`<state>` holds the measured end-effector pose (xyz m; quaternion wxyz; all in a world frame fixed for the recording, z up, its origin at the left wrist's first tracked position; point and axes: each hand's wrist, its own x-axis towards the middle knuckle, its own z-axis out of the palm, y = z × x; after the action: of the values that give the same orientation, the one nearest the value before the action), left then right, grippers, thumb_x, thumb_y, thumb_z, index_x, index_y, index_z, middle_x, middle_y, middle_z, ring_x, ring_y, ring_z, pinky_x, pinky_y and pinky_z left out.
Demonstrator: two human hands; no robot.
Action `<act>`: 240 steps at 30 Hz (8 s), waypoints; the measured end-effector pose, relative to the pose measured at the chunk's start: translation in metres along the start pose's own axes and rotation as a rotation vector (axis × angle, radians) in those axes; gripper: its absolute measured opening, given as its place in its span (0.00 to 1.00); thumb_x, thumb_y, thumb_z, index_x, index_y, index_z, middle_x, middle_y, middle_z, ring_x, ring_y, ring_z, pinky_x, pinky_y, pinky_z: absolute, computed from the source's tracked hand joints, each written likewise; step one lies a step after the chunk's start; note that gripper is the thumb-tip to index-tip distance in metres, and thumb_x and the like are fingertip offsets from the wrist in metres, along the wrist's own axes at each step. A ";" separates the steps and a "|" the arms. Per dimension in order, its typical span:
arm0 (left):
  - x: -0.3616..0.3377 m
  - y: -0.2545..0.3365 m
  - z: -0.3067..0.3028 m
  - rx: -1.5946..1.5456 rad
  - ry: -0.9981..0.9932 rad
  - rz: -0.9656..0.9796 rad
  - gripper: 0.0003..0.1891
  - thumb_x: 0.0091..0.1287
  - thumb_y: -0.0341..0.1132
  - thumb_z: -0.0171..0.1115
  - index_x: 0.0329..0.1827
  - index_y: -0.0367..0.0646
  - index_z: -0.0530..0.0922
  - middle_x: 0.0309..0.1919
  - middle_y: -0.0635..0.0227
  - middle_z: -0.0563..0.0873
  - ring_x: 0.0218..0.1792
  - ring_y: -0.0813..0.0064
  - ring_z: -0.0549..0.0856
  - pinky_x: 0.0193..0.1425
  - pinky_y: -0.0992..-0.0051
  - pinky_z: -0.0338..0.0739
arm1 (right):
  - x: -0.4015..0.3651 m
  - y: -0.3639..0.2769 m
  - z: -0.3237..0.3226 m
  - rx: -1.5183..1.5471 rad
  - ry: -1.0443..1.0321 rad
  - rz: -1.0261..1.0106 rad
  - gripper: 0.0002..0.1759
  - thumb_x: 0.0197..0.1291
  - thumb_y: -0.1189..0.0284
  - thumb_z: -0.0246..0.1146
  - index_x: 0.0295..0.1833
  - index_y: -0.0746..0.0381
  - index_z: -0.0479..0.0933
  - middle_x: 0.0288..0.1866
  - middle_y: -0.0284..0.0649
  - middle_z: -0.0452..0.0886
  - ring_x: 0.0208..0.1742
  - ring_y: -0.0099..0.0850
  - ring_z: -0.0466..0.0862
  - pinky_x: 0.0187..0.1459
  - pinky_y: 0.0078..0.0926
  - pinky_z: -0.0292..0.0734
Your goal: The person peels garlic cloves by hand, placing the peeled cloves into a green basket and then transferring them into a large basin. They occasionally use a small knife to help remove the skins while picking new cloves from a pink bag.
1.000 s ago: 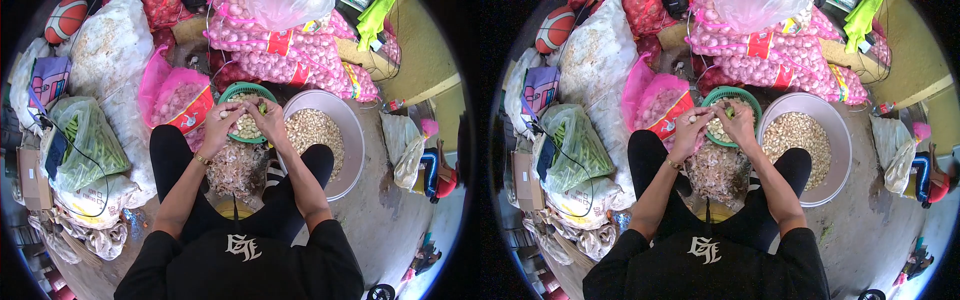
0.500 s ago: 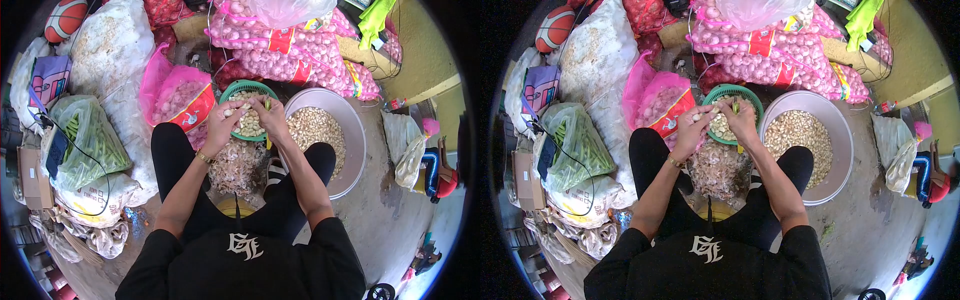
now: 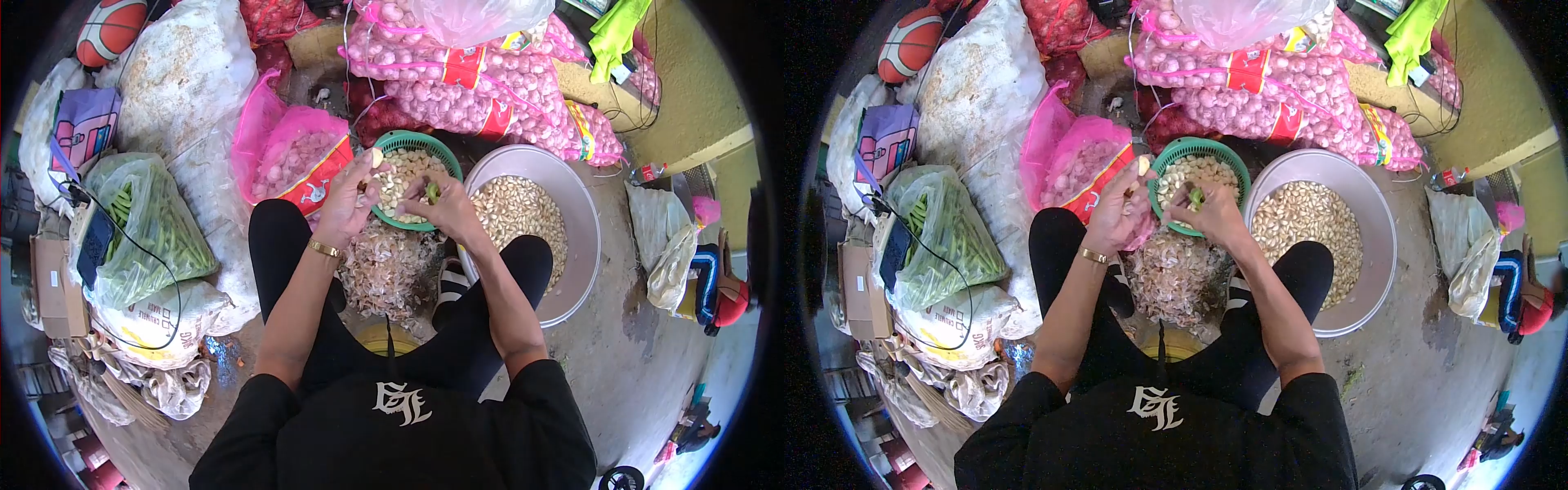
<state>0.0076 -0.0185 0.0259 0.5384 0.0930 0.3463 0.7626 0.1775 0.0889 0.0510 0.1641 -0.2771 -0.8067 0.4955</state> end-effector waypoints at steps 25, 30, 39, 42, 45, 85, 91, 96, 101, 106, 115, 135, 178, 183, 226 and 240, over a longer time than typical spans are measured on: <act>0.042 -0.030 -0.012 -0.132 -0.001 -0.087 0.21 0.73 0.48 0.60 0.57 0.38 0.77 0.51 0.57 0.83 0.54 0.65 0.85 0.52 0.73 0.86 | 0.010 0.003 0.023 0.233 0.208 -0.297 0.12 0.58 0.74 0.72 0.46 0.66 0.81 0.36 0.38 0.85 0.37 0.25 0.83 0.43 0.24 0.77; 0.031 -0.032 -0.005 -0.173 -0.048 -0.099 0.21 0.73 0.48 0.60 0.56 0.39 0.78 0.50 0.58 0.83 0.59 0.64 0.81 0.62 0.65 0.81 | 0.015 0.009 0.036 0.041 0.190 -0.387 0.13 0.54 0.69 0.75 0.43 0.62 0.84 0.40 0.45 0.86 0.40 0.30 0.85 0.47 0.30 0.78; 0.015 -0.019 -0.007 -0.088 0.015 -0.047 0.16 0.74 0.41 0.60 0.55 0.36 0.77 0.47 0.61 0.82 0.50 0.69 0.84 0.58 0.70 0.83 | 0.022 0.016 0.029 0.385 0.275 -0.148 0.12 0.53 0.74 0.75 0.41 0.65 0.83 0.37 0.40 0.85 0.39 0.28 0.83 0.45 0.28 0.77; 0.003 -0.009 0.000 0.012 -0.088 -0.102 0.14 0.74 0.37 0.60 0.56 0.36 0.76 0.46 0.64 0.83 0.45 0.74 0.84 0.55 0.73 0.83 | 0.027 0.018 0.021 0.185 0.354 -0.345 0.11 0.53 0.75 0.75 0.40 0.66 0.82 0.36 0.39 0.85 0.38 0.25 0.82 0.43 0.25 0.76; 0.008 -0.013 -0.010 0.176 -0.119 -0.070 0.14 0.74 0.34 0.60 0.57 0.36 0.76 0.44 0.67 0.83 0.41 0.79 0.83 0.54 0.75 0.83 | 0.023 0.013 0.020 0.191 0.279 -0.328 0.14 0.55 0.75 0.74 0.45 0.66 0.80 0.35 0.37 0.83 0.37 0.24 0.80 0.42 0.24 0.75; -0.005 -0.007 0.012 0.038 -0.225 -0.157 0.13 0.75 0.31 0.58 0.59 0.40 0.73 0.42 0.73 0.80 0.35 0.87 0.79 0.43 0.83 0.83 | 0.029 -0.002 0.001 -0.261 0.186 -0.441 0.13 0.68 0.64 0.61 0.41 0.65 0.75 0.27 0.55 0.79 0.31 0.56 0.80 0.31 0.48 0.72; 0.011 -0.007 -0.014 -0.083 -0.221 -0.103 0.12 0.75 0.30 0.58 0.59 0.42 0.73 0.42 0.70 0.80 0.35 0.85 0.79 0.41 0.82 0.83 | 0.007 -0.012 -0.002 -0.326 0.029 -0.447 0.12 0.68 0.65 0.61 0.40 0.64 0.76 0.26 0.54 0.78 0.30 0.52 0.82 0.32 0.44 0.74; 0.004 0.008 -0.003 -0.114 -0.168 -0.040 0.16 0.74 0.33 0.60 0.62 0.45 0.74 0.39 0.73 0.80 0.31 0.87 0.77 0.37 0.84 0.81 | -0.002 -0.014 -0.008 -0.468 -0.232 -0.509 0.11 0.60 0.65 0.69 0.41 0.60 0.79 0.30 0.46 0.82 0.32 0.45 0.84 0.34 0.40 0.76; 0.000 0.008 0.001 -0.142 -0.212 -0.010 0.16 0.73 0.30 0.60 0.63 0.43 0.73 0.42 0.69 0.79 0.32 0.86 0.76 0.37 0.84 0.80 | 0.000 -0.019 -0.004 -0.246 -0.135 -0.542 0.16 0.52 0.68 0.74 0.46 0.58 0.81 0.36 0.41 0.84 0.37 0.43 0.85 0.38 0.37 0.78; 0.002 0.004 -0.003 -0.049 -0.165 0.083 0.13 0.71 0.31 0.64 0.57 0.43 0.76 0.38 0.72 0.82 0.30 0.87 0.77 0.36 0.85 0.79 | -0.004 -0.029 -0.006 -0.210 -0.110 -0.538 0.17 0.52 0.74 0.73 0.49 0.59 0.81 0.41 0.41 0.85 0.42 0.39 0.88 0.42 0.33 0.81; -0.003 0.011 -0.002 0.122 -0.110 0.171 0.10 0.68 0.29 0.67 0.50 0.39 0.81 0.34 0.71 0.85 0.29 0.87 0.81 0.35 0.82 0.83 | -0.004 -0.013 -0.003 -0.124 -0.310 -0.499 0.16 0.50 0.77 0.66 0.48 0.60 0.81 0.39 0.46 0.85 0.42 0.44 0.85 0.45 0.35 0.79; -0.006 0.013 0.000 0.247 -0.125 0.192 0.11 0.67 0.27 0.67 0.51 0.37 0.82 0.33 0.71 0.85 0.29 0.86 0.81 0.35 0.80 0.81 | -0.005 -0.027 -0.006 -0.211 -0.195 -0.335 0.20 0.50 0.70 0.78 0.44 0.66 0.79 0.34 0.43 0.82 0.33 0.28 0.80 0.38 0.25 0.75; -0.009 -0.001 0.016 0.369 -0.047 0.176 0.09 0.72 0.36 0.64 0.36 0.41 0.81 0.19 0.77 0.78 0.18 0.89 0.73 0.21 0.85 0.67 | 0.006 -0.016 0.003 0.398 -0.001 0.031 0.13 0.68 0.66 0.66 0.44 0.66 0.85 0.36 0.36 0.87 0.39 0.19 0.81 0.46 0.22 0.76; -0.011 0.001 0.013 0.539 -0.111 0.195 0.13 0.68 0.28 0.66 0.55 0.36 0.83 0.21 0.78 0.80 0.18 0.91 0.72 0.21 0.87 0.66 | 0.007 -0.014 0.003 0.434 0.020 0.018 0.12 0.69 0.67 0.64 0.45 0.66 0.85 0.35 0.36 0.88 0.39 0.20 0.82 0.44 0.22 0.77; 0.001 0.010 0.013 0.442 -0.101 0.135 0.13 0.66 0.29 0.69 0.51 0.35 0.83 0.27 0.72 0.85 0.22 0.89 0.77 0.27 0.84 0.74 | -0.007 0.004 -0.016 0.139 0.026 -0.240 0.04 0.67 0.77 0.63 0.44 0.66 0.75 0.37 0.34 0.79 0.44 0.21 0.76 0.50 0.23 0.73; 0.025 -0.004 0.009 0.343 -0.105 -0.076 0.18 0.65 0.37 0.71 0.55 0.39 0.81 0.23 0.80 0.76 0.20 0.92 0.70 0.23 0.86 0.65 | -0.022 0.013 -0.011 -0.137 -0.453 -0.072 0.25 0.57 0.68 0.70 0.57 0.69 0.72 0.43 0.49 0.81 0.43 0.35 0.81 0.47 0.34 0.77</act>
<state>0.0051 0.0086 0.0244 0.5603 0.2100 0.4459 0.6656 0.2045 0.0879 0.0444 -0.0227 -0.1402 -0.8641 0.4829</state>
